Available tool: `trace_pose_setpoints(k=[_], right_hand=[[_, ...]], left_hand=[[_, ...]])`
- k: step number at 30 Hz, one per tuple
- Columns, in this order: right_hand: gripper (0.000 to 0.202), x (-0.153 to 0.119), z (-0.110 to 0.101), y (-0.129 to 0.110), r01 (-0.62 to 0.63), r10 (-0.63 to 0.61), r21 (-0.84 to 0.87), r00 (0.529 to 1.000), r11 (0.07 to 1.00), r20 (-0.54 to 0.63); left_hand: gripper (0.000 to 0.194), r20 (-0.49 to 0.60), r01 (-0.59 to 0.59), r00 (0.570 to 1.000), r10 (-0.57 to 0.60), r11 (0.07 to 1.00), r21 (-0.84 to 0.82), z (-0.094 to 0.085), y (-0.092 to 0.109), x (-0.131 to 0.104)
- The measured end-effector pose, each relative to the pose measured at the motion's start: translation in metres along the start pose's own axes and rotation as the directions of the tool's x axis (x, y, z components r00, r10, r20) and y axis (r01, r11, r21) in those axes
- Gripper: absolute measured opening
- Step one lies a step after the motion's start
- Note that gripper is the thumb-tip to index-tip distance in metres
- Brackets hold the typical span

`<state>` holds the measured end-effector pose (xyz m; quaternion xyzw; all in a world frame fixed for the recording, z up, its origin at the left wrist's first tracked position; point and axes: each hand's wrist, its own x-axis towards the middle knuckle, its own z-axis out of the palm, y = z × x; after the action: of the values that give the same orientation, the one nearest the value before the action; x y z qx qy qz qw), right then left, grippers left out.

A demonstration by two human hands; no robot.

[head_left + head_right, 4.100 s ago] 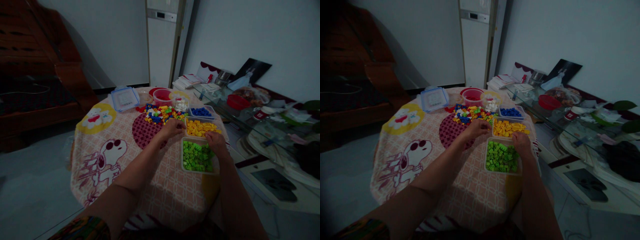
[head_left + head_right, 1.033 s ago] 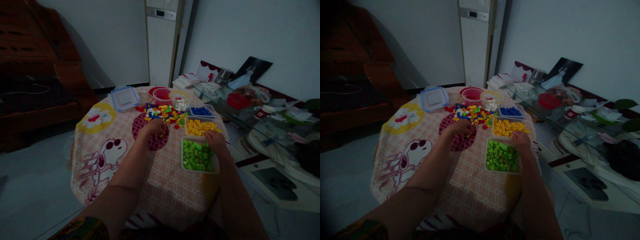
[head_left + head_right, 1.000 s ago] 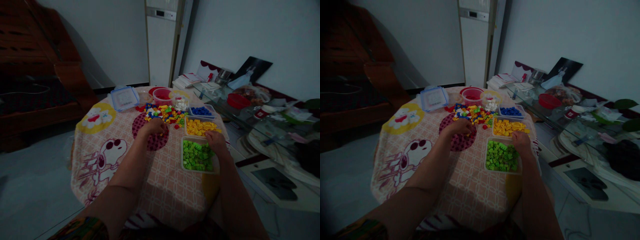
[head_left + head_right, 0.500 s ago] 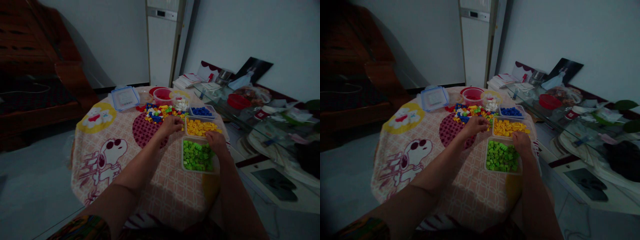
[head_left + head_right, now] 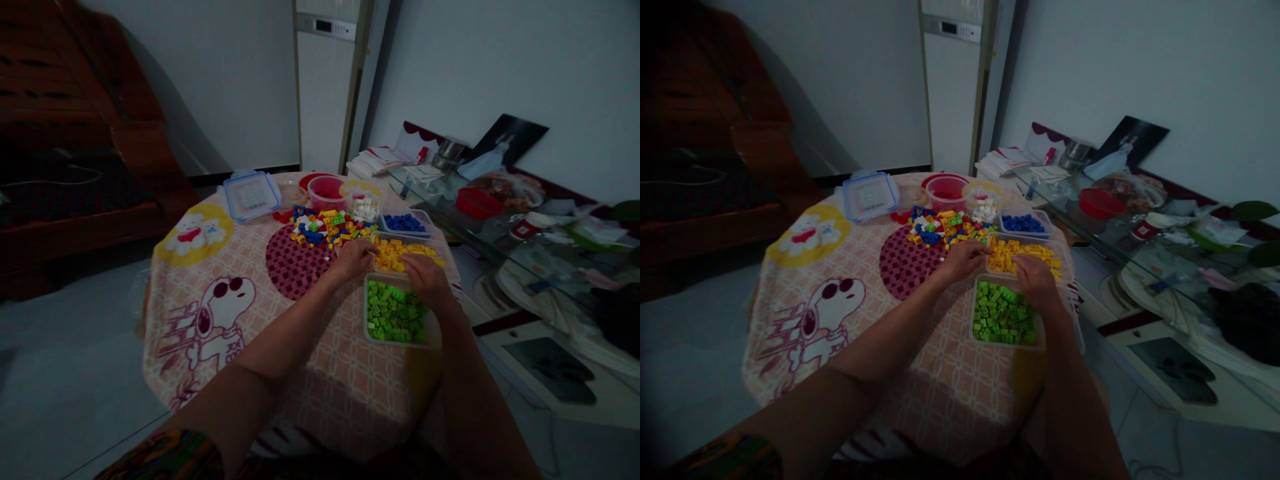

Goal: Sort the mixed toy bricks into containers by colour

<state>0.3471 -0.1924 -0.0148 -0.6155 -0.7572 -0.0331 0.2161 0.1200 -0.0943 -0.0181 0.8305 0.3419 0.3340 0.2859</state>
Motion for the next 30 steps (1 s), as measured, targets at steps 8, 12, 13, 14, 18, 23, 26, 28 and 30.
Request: trace_pose_setpoints(k=[8, 12, 13, 14, 18, 23, 26, 28, 30], right_hand=[[0.049, 0.012, 0.000, -0.036, 0.114, -0.110, -0.027, 0.986, 0.993, 0.129], [0.049, 0.017, 0.008, -0.048, 0.115, -0.097, -0.065, 0.969, 0.991, 0.228], [0.050, 0.017, 0.010, -0.049, 0.107, -0.085, -0.080, 0.969, 0.991, 0.234], [0.050, 0.017, 0.011, -0.049, 0.097, -0.072, -0.096, 0.969, 0.991, 0.236], [0.053, 0.017, 0.013, -0.049, 0.065, -0.031, -0.130, 0.968, 0.989, 0.251], [0.050, 0.018, 0.014, -0.050, 0.064, -0.021, -0.154, 0.963, 0.986, 0.268], [0.053, 0.018, 0.016, -0.050, 0.024, 0.032, -0.209, 0.965, 0.978, 0.262], [0.054, 0.018, 0.017, -0.047, -0.013, 0.075, -0.242, 0.966, 0.970, 0.248], [0.053, 0.016, 0.018, -0.043, -0.028, 0.089, -0.257, 0.970, 0.966, 0.227]], left_hand=[[0.042, 0.025, 0.015, 1.000, -0.016, 0.999, 0.040, 0.008, -0.003, 0.000], [0.036, 0.043, -0.030, 0.999, 0.027, 0.997, 0.076, 0.009, -0.008, 0.001], [0.034, 0.052, -0.046, 0.998, 0.041, 0.995, 0.090, 0.009, -0.008, 0.001], [0.032, 0.062, -0.060, 0.997, 0.054, 0.993, 0.104, 0.010, -0.009, 0.001], [0.029, 0.045, -0.054, 0.998, 0.048, 0.986, 0.159, 0.012, -0.009, 0.000], [0.033, 0.065, -0.064, 0.996, 0.053, 0.981, 0.182, 0.011, -0.008, 0.000], [0.037, 0.091, -0.073, 0.994, 0.057, 0.981, 0.179, 0.009, -0.007, 0.000], [0.038, 0.096, -0.068, 0.994, 0.051, 0.982, 0.178, 0.007, -0.005, -0.001], [0.039, 0.099, -0.061, 0.994, 0.044, 0.982, 0.180, 0.005, -0.003, -0.002]])
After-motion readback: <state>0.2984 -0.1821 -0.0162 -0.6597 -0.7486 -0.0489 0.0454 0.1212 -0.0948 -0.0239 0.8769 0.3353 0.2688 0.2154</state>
